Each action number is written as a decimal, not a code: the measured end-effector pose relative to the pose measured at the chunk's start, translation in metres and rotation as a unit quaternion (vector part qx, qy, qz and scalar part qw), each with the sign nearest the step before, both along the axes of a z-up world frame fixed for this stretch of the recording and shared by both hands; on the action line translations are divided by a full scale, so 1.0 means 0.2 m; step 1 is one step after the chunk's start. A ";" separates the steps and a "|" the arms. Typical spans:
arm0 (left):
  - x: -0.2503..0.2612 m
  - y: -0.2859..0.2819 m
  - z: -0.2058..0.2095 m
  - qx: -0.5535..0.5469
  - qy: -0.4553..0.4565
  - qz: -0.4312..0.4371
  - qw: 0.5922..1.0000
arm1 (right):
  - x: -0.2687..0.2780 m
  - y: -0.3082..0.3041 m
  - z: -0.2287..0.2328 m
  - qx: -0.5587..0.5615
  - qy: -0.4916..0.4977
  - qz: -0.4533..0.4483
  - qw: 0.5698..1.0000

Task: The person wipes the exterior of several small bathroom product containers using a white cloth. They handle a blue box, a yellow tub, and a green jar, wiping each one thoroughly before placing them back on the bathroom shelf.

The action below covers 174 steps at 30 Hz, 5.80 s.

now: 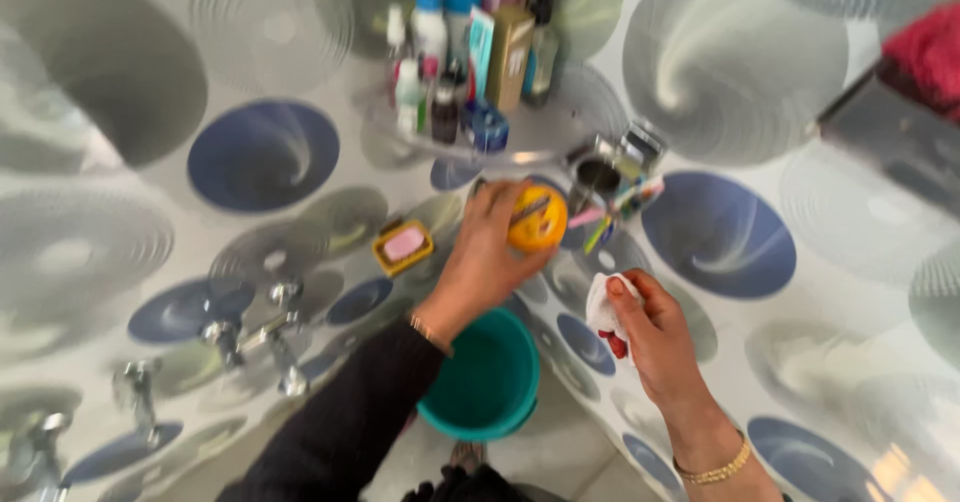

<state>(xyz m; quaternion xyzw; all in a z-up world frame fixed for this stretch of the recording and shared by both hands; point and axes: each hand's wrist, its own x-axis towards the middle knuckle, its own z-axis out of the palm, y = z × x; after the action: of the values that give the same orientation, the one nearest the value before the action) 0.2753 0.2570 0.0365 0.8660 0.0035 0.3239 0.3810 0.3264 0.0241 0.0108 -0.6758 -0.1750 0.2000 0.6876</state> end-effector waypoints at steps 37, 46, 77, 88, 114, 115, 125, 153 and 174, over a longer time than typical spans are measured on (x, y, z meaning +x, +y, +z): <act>0.83 0.13 0.14 0.139 0.081 -0.195 0.968 | 0.29 -0.19 -0.16 0.063 0.060 -0.157 0.984; 0.40 -1.02 0.40 -0.064 0.117 -0.423 0.896 | -0.03 -0.85 0.04 0.132 0.005 -0.275 0.952; 0.84 -2.34 0.50 0.073 -0.042 -0.100 0.991 | -0.70 -2.25 -0.09 0.087 0.076 -0.355 0.928; 0.65 -2.50 0.60 0.196 -0.211 -0.161 0.944 | -0.70 -2.24 -0.09 0.086 0.061 -0.343 0.933; -0.56 -1.94 0.06 -0.559 0.118 -0.445 0.690 | -0.67 -1.49 0.30 0.178 -0.090 -0.118 0.973; -0.57 -1.89 0.05 -0.563 0.097 -0.422 0.704 | -0.69 -1.41 0.28 0.124 -0.173 -0.130 0.968; -0.90 -1.24 -0.07 -0.636 0.049 -0.334 0.694 | -0.95 -0.69 0.22 0.018 -0.360 -0.050 0.931; -1.49 -0.13 -0.10 -0.561 0.187 -0.338 0.732 | -1.32 0.06 0.24 -0.165 -0.472 0.131 0.856; -1.52 -0.17 -0.06 -0.588 0.217 -0.248 0.739 | -1.43 0.16 0.20 -0.157 -0.642 0.046 0.749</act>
<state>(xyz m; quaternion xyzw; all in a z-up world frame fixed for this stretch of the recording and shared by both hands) -0.0294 0.2237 0.0238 0.4874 0.0611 -0.0454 0.8698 0.0398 0.0553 0.0502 -0.7345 -0.5723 -0.2251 0.2868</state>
